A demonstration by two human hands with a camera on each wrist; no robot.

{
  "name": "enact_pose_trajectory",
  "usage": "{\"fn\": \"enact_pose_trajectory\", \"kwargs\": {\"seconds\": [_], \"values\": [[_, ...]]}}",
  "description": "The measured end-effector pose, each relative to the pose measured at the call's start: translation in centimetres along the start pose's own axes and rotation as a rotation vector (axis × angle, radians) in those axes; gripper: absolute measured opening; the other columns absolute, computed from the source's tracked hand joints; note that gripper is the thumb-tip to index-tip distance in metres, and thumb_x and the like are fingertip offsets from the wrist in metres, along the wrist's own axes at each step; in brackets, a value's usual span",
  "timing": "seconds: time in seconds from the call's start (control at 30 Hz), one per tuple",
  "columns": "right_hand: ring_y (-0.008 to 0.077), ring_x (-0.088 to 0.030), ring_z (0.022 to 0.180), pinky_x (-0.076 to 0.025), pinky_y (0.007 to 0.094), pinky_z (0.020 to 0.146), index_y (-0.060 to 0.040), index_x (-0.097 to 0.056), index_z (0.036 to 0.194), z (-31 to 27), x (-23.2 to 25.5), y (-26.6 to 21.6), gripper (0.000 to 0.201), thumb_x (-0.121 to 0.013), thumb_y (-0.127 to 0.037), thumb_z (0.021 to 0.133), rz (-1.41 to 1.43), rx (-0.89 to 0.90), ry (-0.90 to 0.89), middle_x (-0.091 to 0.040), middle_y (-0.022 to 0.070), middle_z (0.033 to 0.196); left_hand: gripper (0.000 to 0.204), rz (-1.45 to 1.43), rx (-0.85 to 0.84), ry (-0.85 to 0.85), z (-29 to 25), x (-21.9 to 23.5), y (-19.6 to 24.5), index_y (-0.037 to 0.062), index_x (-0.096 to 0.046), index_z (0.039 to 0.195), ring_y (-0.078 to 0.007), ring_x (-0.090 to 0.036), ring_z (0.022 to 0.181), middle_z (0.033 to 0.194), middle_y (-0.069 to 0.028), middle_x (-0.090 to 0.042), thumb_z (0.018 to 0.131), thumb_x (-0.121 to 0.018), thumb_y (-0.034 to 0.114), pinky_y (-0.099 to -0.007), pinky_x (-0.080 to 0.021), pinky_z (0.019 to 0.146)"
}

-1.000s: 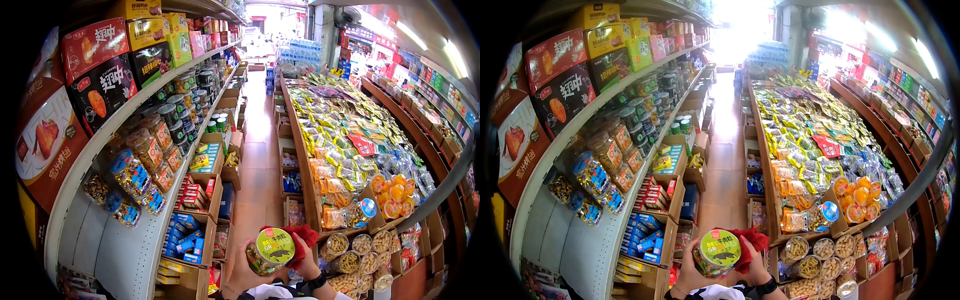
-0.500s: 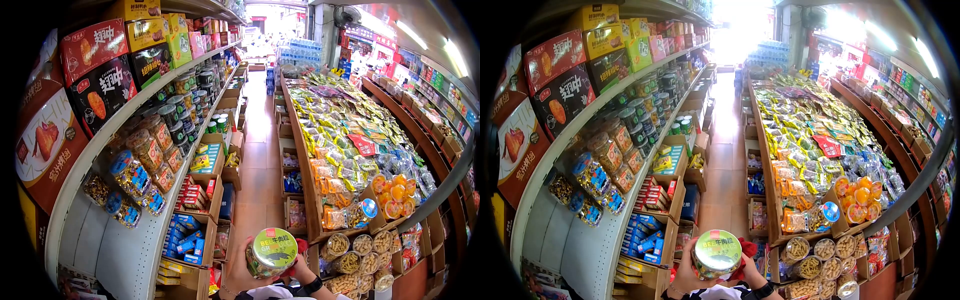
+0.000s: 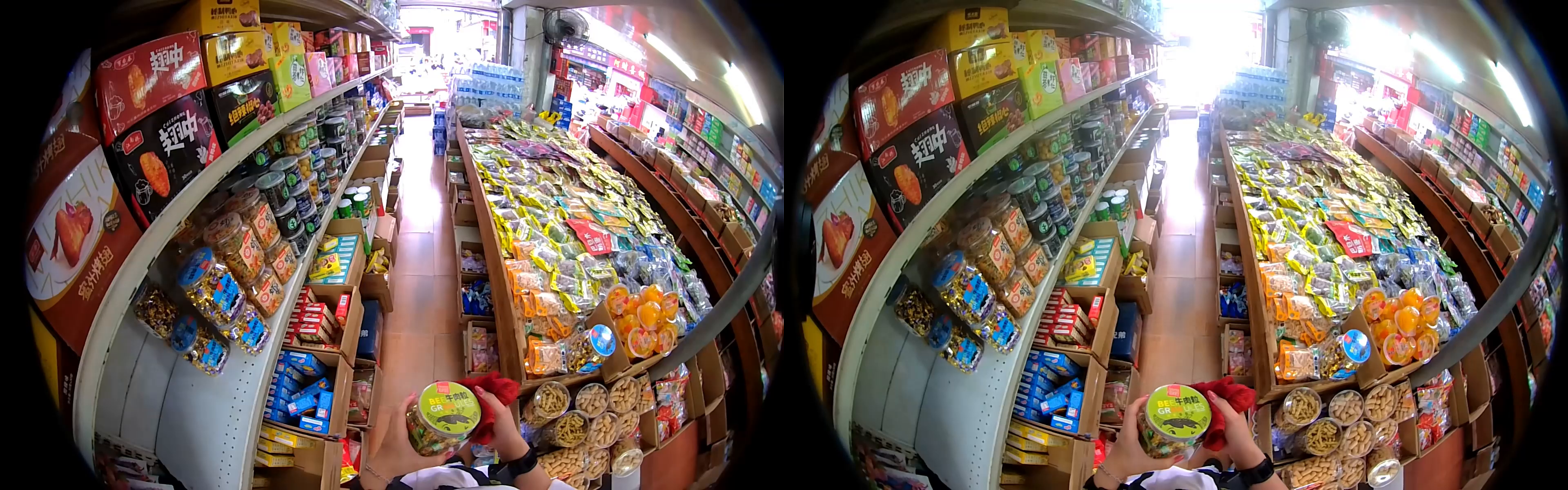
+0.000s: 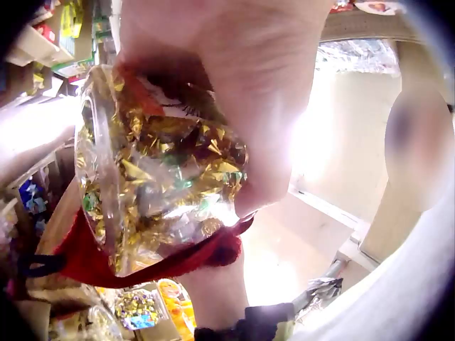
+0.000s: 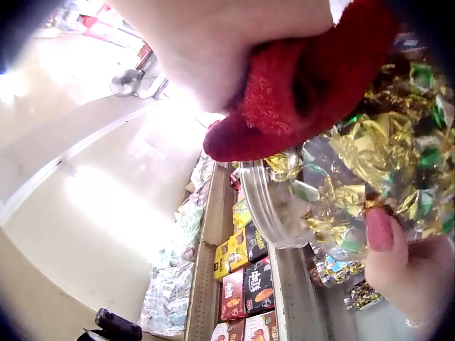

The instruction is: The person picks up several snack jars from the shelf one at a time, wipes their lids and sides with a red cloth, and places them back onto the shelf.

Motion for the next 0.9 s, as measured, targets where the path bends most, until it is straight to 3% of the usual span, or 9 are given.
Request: {"fn": "enact_pose_trajectory", "kwargs": {"seconds": [0.07,0.17,0.33,0.43,0.57,0.67,0.73,0.8,0.9], "values": [[0.0186,-0.064,0.102,-0.052,0.0316,0.087,-0.0028,-0.058,0.118,0.1,0.1,0.5,0.028,-0.061,-0.018,0.095,-0.011,0.046,0.007,-0.067,0.0081,0.111,0.117,-0.137,0.001,0.031,0.0,0.2,0.4,-0.0039,-0.026,0.143,-0.0296,-0.046,0.127,0.133,-0.0210,-0.044,0.056,-0.093,0.034,-0.0394,-0.038,0.107],[0.0181,-0.063,0.104,-0.051,0.0321,0.089,-0.0024,-0.056,0.122,-0.4,-0.8,0.7,0.030,-0.060,-0.018,0.097,-0.016,0.077,-0.032,-0.065,0.0080,0.114,0.115,-0.065,-0.029,0.033,0.0,1.3,0.9,-0.0040,-0.027,0.142,-0.0278,-0.049,0.125,0.131,-0.0190,-0.048,0.055,-0.094,0.031,-0.0388,-0.040,0.106],[0.0174,-0.063,0.103,-0.051,0.0320,0.089,-0.0037,-0.054,0.124,0.0,-0.3,2.4,0.032,-0.060,-0.019,0.097,-0.101,0.053,-0.023,-0.064,0.0064,0.115,0.115,-0.341,-0.013,0.114,-0.3,1.7,1.1,-0.0051,-0.027,0.142,-0.0277,-0.049,0.126,0.133,-0.0188,-0.048,0.055,-0.094,0.028,-0.0384,-0.039,0.107],[0.0171,-0.063,0.103,-0.051,0.0318,0.089,-0.0042,-0.054,0.125,0.5,0.3,3.8,0.031,-0.059,-0.018,0.097,-0.083,-0.001,-0.086,-0.064,0.0057,0.115,0.116,-0.361,-0.038,0.116,-0.1,2.4,1.1,-0.0053,-0.025,0.144,-0.0276,-0.049,0.127,0.135,-0.0187,-0.047,0.055,-0.094,0.027,-0.0380,-0.039,0.108],[0.0193,-0.063,0.104,-0.051,0.0357,0.090,-0.0045,-0.055,0.124,1.0,2.0,5.8,0.031,-0.054,-0.023,0.099,-0.042,-0.113,-0.033,-0.065,0.0071,0.114,0.119,-0.402,-0.093,0.069,0.3,2.8,1.6,-0.0047,-0.022,0.146,-0.0272,-0.049,0.126,0.137,-0.0186,-0.045,0.056,-0.094,0.026,-0.0378,-0.039,0.107],[0.0209,-0.063,0.106,-0.050,0.0380,0.094,-0.0065,-0.058,0.126,1.4,2.4,7.2,0.034,-0.052,-0.028,0.100,0.036,-0.219,-0.146,-0.066,0.0072,0.116,0.111,-0.574,-0.002,0.058,-0.4,2.6,1.0,-0.0045,-0.029,0.143,-0.0246,-0.051,0.123,0.133,-0.0172,-0.050,0.057,-0.093,0.026,-0.0368,-0.041,0.104],[0.0216,-0.063,0.109,-0.049,0.0385,0.097,-0.0081,-0.059,0.127,-1.0,-0.1,5.6,0.036,-0.052,-0.030,0.099,-0.112,-0.180,-0.049,-0.067,0.0062,0.118,0.104,-0.501,0.068,0.019,-1.5,2.1,-1.4,-0.0041,-0.036,0.139,-0.0224,-0.053,0.120,0.129,-0.0154,-0.054,0.057,-0.093,0.027,-0.0356,-0.042,0.102],[0.0228,-0.062,0.114,-0.047,0.0391,0.101,-0.0109,-0.059,0.129,-0.1,0.9,6.8,0.037,-0.053,-0.031,0.098,0.008,-0.238,-0.092,-0.067,0.0051,0.121,0.099,-0.485,0.104,0.020,-1.9,1.8,-2.6,-0.0036,-0.041,0.136,-0.0209,-0.055,0.117,0.125,-0.0139,-0.057,0.058,-0.092,0.028,-0.0347,-0.043,0.100],[0.0221,-0.061,0.114,-0.047,0.0394,0.102,-0.0109,-0.059,0.129,-0.1,1.0,4.9,0.036,-0.054,-0.029,0.098,-0.157,0.035,-0.095,-0.066,0.0052,0.122,0.093,-0.523,0.146,0.042,-1.9,1.4,-3.1,-0.0029,-0.044,0.134,-0.0200,-0.055,0.115,0.123,-0.0122,-0.059,0.060,-0.092,0.028,-0.0341,-0.044,0.099]]}}
Point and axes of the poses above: each hand's wrist, its own z-axis towards the middle knuckle, its own x-axis out of the back of the hand, y = z × x, the point moved 8 cm from there along z, towards the middle knuckle
